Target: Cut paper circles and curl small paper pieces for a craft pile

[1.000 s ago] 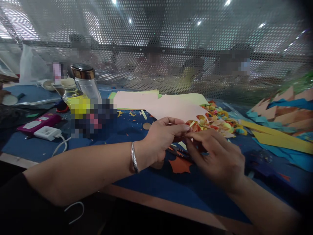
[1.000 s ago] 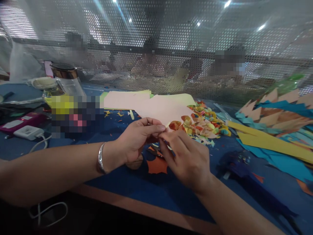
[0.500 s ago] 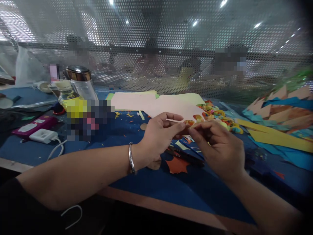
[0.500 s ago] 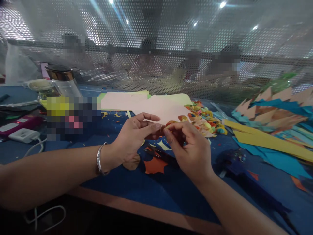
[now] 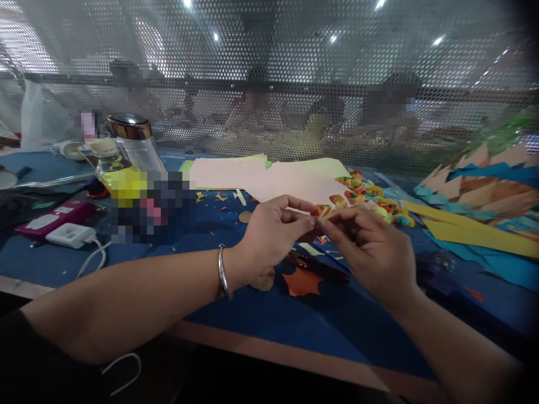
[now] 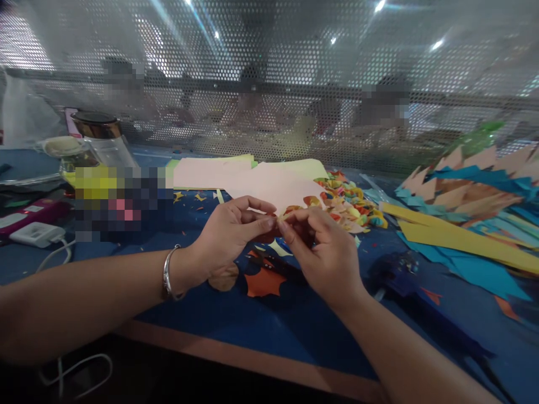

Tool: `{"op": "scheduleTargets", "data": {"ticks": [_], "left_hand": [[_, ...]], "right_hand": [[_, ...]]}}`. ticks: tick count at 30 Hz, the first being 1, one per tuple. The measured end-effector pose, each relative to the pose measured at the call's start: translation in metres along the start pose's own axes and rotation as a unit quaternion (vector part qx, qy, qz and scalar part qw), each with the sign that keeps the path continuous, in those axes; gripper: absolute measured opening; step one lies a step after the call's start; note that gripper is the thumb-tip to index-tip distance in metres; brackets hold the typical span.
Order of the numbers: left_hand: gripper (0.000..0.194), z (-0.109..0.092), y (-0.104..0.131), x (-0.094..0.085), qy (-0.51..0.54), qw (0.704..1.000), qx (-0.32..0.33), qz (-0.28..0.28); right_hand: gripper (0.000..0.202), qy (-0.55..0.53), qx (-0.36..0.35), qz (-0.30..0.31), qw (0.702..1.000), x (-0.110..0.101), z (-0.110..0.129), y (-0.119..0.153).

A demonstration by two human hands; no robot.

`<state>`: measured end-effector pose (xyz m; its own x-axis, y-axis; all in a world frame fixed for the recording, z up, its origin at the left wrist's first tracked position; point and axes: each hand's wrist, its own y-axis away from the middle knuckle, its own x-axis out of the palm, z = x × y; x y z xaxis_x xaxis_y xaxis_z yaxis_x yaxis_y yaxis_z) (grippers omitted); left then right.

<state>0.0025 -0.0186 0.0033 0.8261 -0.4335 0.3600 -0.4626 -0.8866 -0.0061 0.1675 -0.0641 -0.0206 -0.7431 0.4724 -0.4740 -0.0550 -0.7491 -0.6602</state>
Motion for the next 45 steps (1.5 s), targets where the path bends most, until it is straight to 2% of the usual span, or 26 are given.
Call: {"op": "scheduleTargets", "data": {"ticks": [8, 16, 21, 27, 36, 45], "left_hand": [[0.011, -0.0042, 0.0013, 0.0, -0.031, 0.999, -0.001, 0.008], [0.012, -0.0011, 0.0014, -0.0017, -0.049, 0.998, 0.019, 0.023], [0.013, 0.0011, 0.0003, -0.0032, -0.047, 0.998, 0.026, 0.036], [0.017, 0.0005, 0.0015, -0.0031, -0.054, 0.997, 0.03, 0.038], [0.017, 0.0038, 0.001, -0.0045, -0.057, 0.997, 0.036, 0.047], [0.025, 0.0035, 0.0016, -0.007, -0.099, 0.993, 0.03, 0.057]], "right_hand": [[0.017, -0.021, 0.01, 0.001, 1.0, 0.0013, -0.0003, -0.0002], [0.025, -0.079, 0.069, 0.013, 0.994, -0.0015, 0.0023, -0.0026], [0.026, -0.103, 0.097, 0.058, 0.988, -0.0055, 0.0034, -0.0065], [0.02, -0.12, 0.097, 0.064, 0.986, -0.0059, 0.0052, -0.0082], [0.034, -0.102, 0.069, 0.042, 0.991, -0.0056, 0.007, -0.0085], [0.036, -0.115, 0.055, 0.041, 0.991, -0.0051, 0.0062, -0.0092]]}}
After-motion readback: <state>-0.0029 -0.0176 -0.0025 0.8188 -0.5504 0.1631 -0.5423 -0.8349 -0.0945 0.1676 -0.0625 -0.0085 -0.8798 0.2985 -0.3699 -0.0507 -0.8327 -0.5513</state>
